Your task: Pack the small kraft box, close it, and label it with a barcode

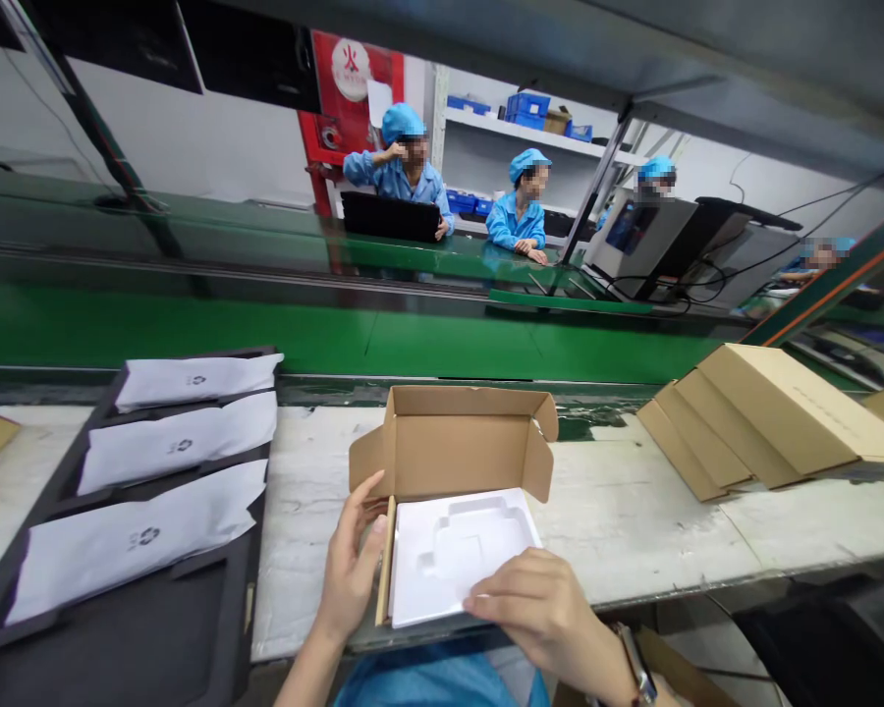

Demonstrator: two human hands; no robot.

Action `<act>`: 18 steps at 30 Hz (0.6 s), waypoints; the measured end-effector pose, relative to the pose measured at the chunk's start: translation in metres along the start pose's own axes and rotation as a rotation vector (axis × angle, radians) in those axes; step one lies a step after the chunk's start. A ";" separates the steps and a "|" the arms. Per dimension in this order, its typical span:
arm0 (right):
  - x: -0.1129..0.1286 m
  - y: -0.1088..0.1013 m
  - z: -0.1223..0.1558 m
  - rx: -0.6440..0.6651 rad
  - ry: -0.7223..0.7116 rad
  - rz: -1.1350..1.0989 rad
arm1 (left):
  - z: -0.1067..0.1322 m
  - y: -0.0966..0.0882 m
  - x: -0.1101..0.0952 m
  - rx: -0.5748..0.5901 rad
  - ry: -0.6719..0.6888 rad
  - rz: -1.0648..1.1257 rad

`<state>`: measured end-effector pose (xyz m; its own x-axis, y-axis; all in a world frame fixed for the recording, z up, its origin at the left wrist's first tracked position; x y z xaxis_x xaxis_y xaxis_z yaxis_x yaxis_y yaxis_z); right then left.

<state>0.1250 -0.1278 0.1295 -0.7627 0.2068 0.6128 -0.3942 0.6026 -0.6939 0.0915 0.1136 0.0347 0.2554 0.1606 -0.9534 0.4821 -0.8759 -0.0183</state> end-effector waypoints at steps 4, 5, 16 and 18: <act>-0.001 0.026 0.000 0.133 0.028 0.128 | -0.001 0.000 -0.007 0.011 0.061 0.012; -0.003 0.030 0.001 0.161 0.039 0.149 | -0.001 0.001 -0.008 0.011 0.072 0.012; -0.036 0.034 0.015 0.061 -0.142 0.588 | 0.015 -0.050 -0.077 -0.147 0.479 -0.659; -0.052 0.023 0.009 0.021 -0.145 0.599 | 0.002 -0.093 -0.090 -0.105 0.429 -0.938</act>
Point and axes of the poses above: each hand's wrist, its own z-axis away from the middle knuckle, its own y-axis out of the palm, x = y × z, the point moved 7 cm from there along -z, towards the middle knuckle, and after that the axes turned 10 degrees about y, right-handed, at the moved point
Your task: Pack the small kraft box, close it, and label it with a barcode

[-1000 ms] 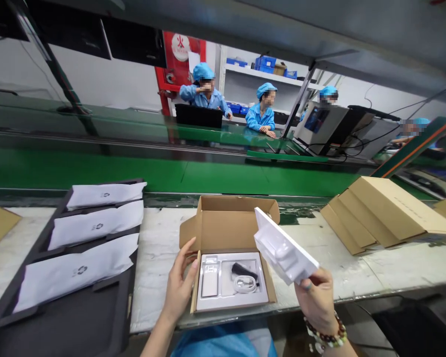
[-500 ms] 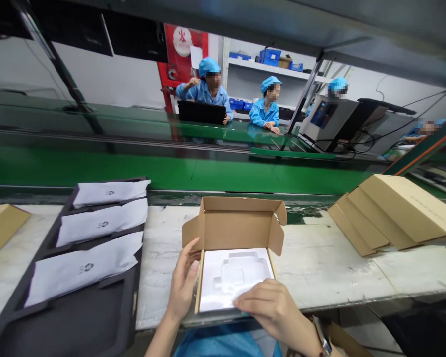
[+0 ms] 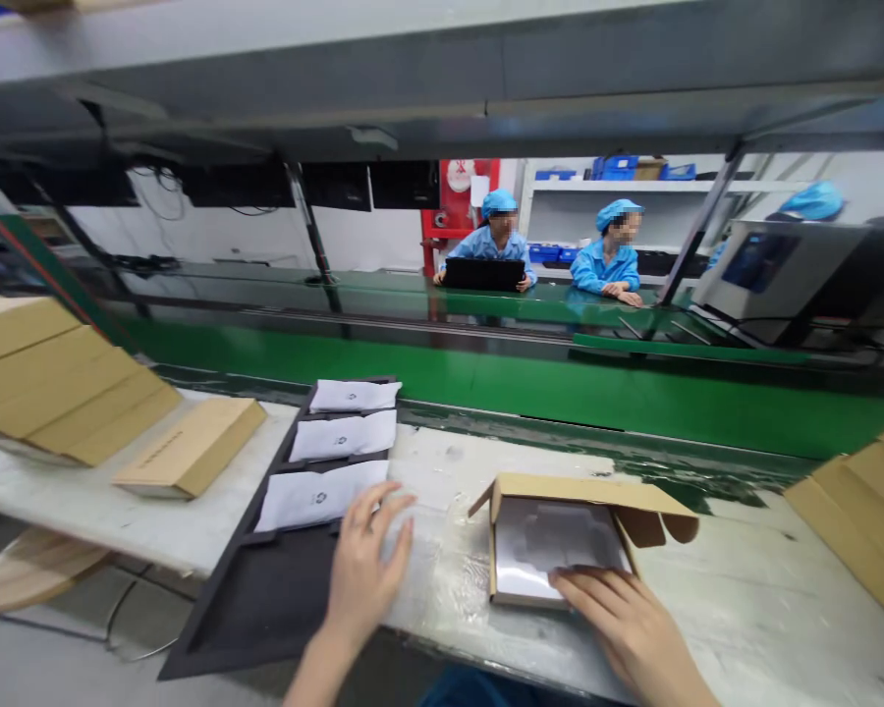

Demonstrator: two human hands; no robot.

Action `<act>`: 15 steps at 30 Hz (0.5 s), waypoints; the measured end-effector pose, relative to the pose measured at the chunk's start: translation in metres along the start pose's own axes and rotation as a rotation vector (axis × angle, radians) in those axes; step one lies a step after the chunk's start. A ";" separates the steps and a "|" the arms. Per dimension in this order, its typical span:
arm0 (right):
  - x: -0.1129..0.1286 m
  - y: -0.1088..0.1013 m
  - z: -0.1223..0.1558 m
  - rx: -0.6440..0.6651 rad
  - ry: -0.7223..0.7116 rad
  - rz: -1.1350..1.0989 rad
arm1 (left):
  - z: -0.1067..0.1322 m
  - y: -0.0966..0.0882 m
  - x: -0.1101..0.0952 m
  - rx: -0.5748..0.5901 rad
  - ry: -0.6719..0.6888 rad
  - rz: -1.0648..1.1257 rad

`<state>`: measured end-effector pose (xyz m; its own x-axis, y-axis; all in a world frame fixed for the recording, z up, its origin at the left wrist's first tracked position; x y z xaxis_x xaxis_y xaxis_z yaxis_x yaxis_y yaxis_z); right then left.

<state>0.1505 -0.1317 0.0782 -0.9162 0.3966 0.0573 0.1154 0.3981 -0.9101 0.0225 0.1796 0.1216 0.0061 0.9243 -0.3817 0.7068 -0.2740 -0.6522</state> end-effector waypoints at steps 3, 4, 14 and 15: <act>-0.028 0.001 -0.004 -0.045 0.019 0.033 | -0.020 -0.030 0.087 0.419 -0.186 -0.339; -0.035 0.003 -0.006 -0.047 0.030 0.047 | -0.026 -0.039 0.114 0.503 -0.228 -0.352; -0.043 0.007 0.003 -0.193 0.105 0.132 | -0.049 -0.058 0.193 0.903 -0.234 -0.165; -0.040 0.004 0.009 -0.224 0.118 0.133 | -0.050 -0.059 0.188 0.895 -0.214 -0.138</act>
<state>0.1847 -0.1532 0.0689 -0.8378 0.5459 0.0032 0.3254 0.5041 -0.8000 0.0171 0.3831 0.1213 -0.2311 0.9197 -0.3175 -0.1180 -0.3505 -0.9291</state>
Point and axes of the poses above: each hand's wrist, its own z-axis away from the middle knuckle, its own y-axis out of the palm, x = y × z, the point moved 7 cm from there along -z, towards the middle knuckle, and after that the axes turned 10 degrees about y, right-handed, at the moved point
